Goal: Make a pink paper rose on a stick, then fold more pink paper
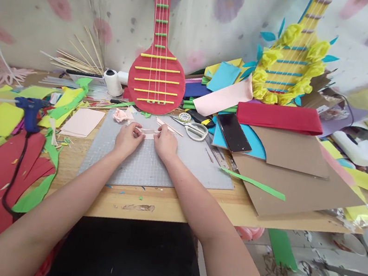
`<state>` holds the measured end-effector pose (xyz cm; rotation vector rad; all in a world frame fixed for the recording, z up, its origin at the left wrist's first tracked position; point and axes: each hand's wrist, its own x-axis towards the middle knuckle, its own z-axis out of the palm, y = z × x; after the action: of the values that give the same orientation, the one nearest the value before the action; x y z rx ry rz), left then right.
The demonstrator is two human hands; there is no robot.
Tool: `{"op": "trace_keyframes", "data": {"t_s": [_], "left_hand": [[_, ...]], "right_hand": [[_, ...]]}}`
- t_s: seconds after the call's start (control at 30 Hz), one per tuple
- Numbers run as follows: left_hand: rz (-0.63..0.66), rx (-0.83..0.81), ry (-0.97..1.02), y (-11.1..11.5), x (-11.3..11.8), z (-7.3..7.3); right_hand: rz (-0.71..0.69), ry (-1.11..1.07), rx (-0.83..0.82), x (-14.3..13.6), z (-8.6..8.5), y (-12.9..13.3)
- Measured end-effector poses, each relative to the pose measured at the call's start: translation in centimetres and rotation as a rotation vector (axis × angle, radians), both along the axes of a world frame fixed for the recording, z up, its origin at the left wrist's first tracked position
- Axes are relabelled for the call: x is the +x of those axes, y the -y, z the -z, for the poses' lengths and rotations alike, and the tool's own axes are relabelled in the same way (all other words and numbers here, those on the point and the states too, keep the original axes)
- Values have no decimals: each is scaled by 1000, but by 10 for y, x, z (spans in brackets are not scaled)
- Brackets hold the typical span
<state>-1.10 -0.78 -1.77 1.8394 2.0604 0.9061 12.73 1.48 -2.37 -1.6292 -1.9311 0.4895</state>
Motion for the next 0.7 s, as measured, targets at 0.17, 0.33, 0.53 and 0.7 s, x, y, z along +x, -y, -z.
{"op": "trace_keyframes", "data": {"t_s": [0.17, 0.33, 0.53, 0.7], "left_hand": [[3, 36, -78, 0, 2, 2], [-2, 46, -71, 2, 2, 3], [40, 61, -116, 3, 3, 2], [102, 18, -241, 2, 4, 0]], "right_hand": [[7, 56, 35, -1, 0, 1], [-15, 96, 65, 1, 1, 1], [-26, 121, 76, 1, 1, 2], [-46, 189, 121, 0, 0, 4]]}}
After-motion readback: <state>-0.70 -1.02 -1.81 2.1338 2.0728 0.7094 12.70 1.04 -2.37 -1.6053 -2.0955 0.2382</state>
